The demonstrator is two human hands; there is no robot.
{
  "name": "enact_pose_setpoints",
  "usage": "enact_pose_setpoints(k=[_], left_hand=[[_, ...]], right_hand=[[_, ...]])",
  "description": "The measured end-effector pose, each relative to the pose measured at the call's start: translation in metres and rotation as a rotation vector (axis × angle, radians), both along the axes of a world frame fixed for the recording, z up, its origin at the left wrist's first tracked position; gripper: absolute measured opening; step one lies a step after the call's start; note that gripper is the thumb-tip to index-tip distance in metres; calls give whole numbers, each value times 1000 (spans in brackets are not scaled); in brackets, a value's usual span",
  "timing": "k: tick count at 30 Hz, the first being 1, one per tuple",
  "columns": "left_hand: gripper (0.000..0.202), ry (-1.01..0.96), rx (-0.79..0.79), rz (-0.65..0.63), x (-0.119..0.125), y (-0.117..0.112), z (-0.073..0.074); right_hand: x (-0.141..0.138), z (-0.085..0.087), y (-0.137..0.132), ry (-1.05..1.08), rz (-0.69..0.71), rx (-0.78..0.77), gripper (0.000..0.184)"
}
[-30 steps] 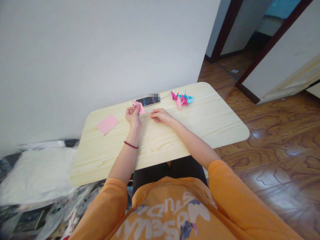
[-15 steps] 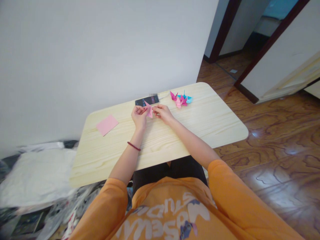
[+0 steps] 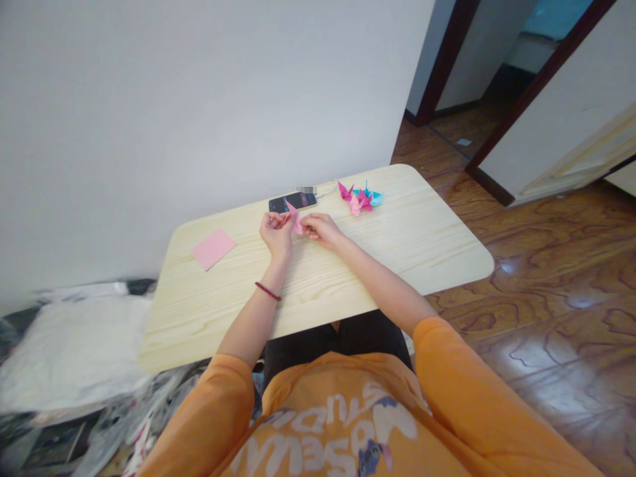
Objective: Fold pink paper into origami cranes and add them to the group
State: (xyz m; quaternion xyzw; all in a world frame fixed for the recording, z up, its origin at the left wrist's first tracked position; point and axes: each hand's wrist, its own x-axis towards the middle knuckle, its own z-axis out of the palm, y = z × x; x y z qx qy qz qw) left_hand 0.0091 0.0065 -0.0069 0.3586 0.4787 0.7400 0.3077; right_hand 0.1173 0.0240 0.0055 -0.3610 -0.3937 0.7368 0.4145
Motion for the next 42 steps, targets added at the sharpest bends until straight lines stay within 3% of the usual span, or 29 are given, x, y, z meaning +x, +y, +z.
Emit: enact_pose_setpoints(k=[8, 16, 19, 23, 25, 28, 33, 42], left_hand=[[38, -105, -13, 115, -6, 6, -3], [43, -110, 3, 222, -28, 18, -12], [41, -147, -43, 150, -27, 18, -11], [38, -184, -170, -35, -19, 13, -8], [39, -176, -228, -130, -16, 10, -7], [46, -129, -281, -264, -15, 6, -6], [54, -100, -330, -426, -16, 2, -4], [53, -112, -341, -545, -18, 1, -3]], right_hand=[[-3, 0, -5, -54, 76, -6, 10], [-5, -6, -6, -184, 138, 40, 9], [-4, -7, -3, -225, 28, 110, 11], [1, -3, 2, -232, -182, 252, 11], [4, -1, 5, -233, -221, 327, 20], [8, 0, 7, -255, -203, 400, 30], [10, -3, 11, -302, -179, 478, 30], [16, 6, 9, -366, -61, 553, 31]])
